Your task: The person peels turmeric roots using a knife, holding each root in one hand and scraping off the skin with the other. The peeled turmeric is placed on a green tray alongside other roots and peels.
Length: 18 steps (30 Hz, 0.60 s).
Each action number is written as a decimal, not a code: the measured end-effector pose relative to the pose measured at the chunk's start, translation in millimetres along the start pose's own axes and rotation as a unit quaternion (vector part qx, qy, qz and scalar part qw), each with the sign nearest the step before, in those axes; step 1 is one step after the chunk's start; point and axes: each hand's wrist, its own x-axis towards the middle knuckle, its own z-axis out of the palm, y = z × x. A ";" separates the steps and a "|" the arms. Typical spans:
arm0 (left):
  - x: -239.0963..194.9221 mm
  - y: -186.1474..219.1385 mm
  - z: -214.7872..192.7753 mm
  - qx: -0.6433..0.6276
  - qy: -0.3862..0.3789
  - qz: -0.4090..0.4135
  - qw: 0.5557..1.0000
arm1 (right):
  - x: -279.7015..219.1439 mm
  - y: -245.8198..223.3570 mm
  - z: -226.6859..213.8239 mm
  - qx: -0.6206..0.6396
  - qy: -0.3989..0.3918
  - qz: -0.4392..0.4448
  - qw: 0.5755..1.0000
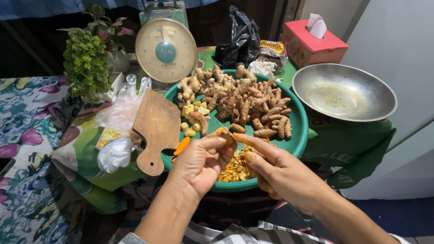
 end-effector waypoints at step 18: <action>-14.4 9.8 10.6 0.025 0.004 -0.050 0.998 | 7.6 -3.7 -5.2 0.063 -0.005 0.002 0.998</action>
